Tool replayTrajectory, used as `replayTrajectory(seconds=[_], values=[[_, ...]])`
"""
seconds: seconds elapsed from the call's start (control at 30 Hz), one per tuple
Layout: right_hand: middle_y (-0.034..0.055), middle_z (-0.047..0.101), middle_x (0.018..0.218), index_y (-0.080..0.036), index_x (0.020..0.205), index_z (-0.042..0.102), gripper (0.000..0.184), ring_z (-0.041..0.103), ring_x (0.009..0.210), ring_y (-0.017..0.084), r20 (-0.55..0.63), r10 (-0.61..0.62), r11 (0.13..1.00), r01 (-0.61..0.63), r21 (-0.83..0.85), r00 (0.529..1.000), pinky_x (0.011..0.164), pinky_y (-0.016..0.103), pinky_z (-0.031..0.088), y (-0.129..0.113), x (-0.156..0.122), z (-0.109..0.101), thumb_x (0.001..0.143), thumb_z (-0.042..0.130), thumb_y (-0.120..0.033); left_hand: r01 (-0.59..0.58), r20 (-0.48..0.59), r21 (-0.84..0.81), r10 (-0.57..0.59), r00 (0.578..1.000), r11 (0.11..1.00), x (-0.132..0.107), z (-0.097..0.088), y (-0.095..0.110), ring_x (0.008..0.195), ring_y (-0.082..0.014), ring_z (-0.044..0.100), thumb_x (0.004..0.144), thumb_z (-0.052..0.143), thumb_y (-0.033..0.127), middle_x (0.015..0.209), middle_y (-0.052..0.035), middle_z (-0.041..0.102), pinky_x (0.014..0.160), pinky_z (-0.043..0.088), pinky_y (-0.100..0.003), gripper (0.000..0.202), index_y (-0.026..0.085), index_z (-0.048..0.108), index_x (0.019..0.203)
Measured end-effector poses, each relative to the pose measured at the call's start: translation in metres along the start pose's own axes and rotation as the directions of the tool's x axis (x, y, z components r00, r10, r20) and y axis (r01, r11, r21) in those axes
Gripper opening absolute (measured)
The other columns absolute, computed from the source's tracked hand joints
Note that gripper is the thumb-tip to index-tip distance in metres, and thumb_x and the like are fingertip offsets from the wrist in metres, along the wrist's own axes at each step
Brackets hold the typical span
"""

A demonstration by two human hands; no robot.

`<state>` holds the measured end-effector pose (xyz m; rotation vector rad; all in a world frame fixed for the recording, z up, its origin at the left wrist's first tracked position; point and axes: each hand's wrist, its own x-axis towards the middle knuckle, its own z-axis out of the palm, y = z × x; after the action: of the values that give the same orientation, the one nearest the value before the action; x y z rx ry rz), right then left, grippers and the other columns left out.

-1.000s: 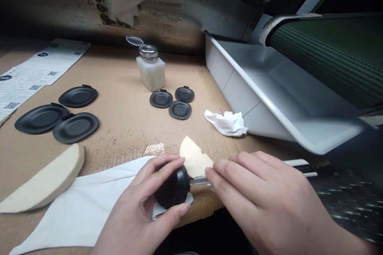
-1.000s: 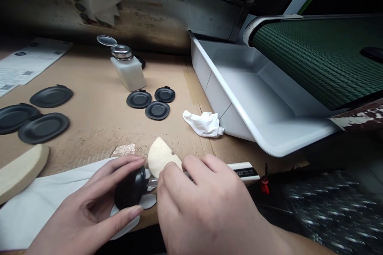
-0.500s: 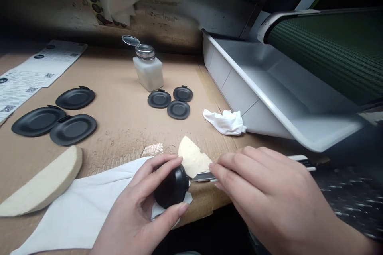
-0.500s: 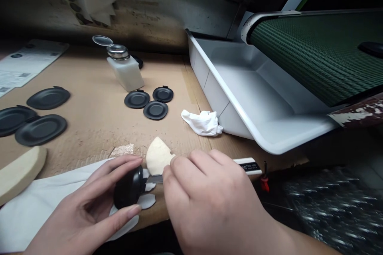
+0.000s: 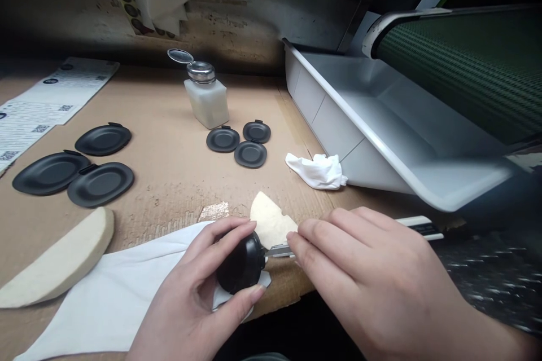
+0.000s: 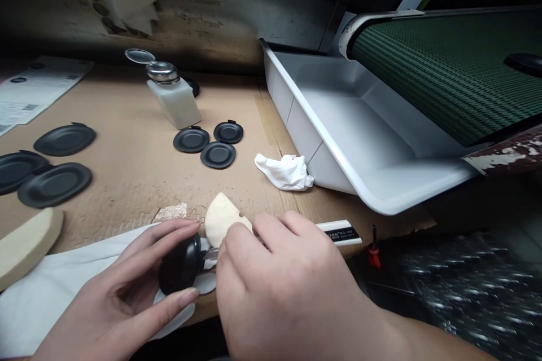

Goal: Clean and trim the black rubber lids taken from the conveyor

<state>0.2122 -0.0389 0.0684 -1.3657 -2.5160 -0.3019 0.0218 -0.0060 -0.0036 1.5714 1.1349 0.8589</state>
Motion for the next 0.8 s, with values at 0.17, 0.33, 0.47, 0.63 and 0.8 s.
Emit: replayTrajectory(seconds=[0.17, 0.33, 0.47, 0.63, 0.8], values=[[0.0054, 0.057, 0.069, -0.015, 0.077, 0.066, 0.026, 0.046, 0.06, 0.015, 0.023, -0.011, 1.0, 0.011, 0.008, 1.0, 0.05, 0.031, 0.027, 0.0004, 0.0008, 0.0004, 0.079, 0.041, -0.009, -0.014, 0.034, 0.061, 0.011, 0.999, 0.998, -0.0004, -0.0024, -0.0013, 0.123, -0.0258, 0.043, 0.07, 0.067, 0.032, 0.123, 0.0002, 0.055, 0.096, 0.041, -0.031, 0.04, 0.039, 0.062, 0.11], [0.0056, 0.058, 0.069, -0.013, 0.082, 0.067, 0.025, 0.046, 0.06, 0.015, 0.025, -0.015, 1.0, 0.015, 0.012, 1.0, 0.051, 0.03, 0.028, -0.0022, -0.0002, 0.0001, 0.078, 0.042, -0.008, -0.034, 0.085, 0.138, 0.022, 0.996, 0.99, -0.0016, -0.0058, -0.0017, 0.123, -0.0236, 0.043, 0.073, 0.065, 0.031, 0.125, 0.0031, 0.052, 0.097, 0.041, -0.033, 0.043, 0.044, 0.057, 0.113], [0.0057, 0.058, 0.07, -0.013, 0.081, 0.067, 0.025, 0.046, 0.061, 0.014, 0.023, -0.027, 1.0, 0.026, 0.015, 0.999, 0.052, 0.03, 0.028, -0.0012, 0.0, 0.0012, 0.078, 0.043, -0.007, -0.055, 0.071, 0.119, 0.046, 0.996, 0.991, -0.0002, -0.0046, -0.0012, 0.122, -0.022, 0.045, 0.073, 0.065, 0.032, 0.123, 0.0034, 0.054, 0.095, 0.043, -0.027, 0.042, 0.044, 0.058, 0.112], [0.0051, 0.059, 0.072, -0.014, 0.082, 0.067, 0.025, 0.046, 0.061, 0.014, 0.036, -0.028, 0.999, 0.027, 0.032, 0.999, 0.051, 0.03, 0.027, 0.0007, 0.0007, 0.0011, 0.079, 0.043, -0.008, -0.069, 0.051, 0.104, 0.064, 0.997, 0.992, -0.0005, -0.0035, -0.0027, 0.121, -0.0221, 0.045, 0.071, 0.067, 0.033, 0.123, 0.0031, 0.055, 0.093, 0.043, -0.023, 0.041, 0.042, 0.06, 0.111], [0.0041, 0.059, 0.074, -0.014, 0.085, 0.066, 0.023, 0.047, 0.062, 0.015, 0.032, 0.029, 0.998, -0.03, 0.055, 0.999, 0.052, 0.031, 0.029, 0.0054, -0.0018, 0.0012, 0.082, 0.043, -0.012, -0.05, 0.038, 0.086, 0.047, 0.998, 0.995, -0.002, -0.0036, -0.0049, 0.123, -0.0226, 0.044, 0.07, 0.068, 0.033, 0.125, 0.0037, 0.054, 0.092, 0.043, -0.021, 0.042, 0.041, 0.06, 0.111]])
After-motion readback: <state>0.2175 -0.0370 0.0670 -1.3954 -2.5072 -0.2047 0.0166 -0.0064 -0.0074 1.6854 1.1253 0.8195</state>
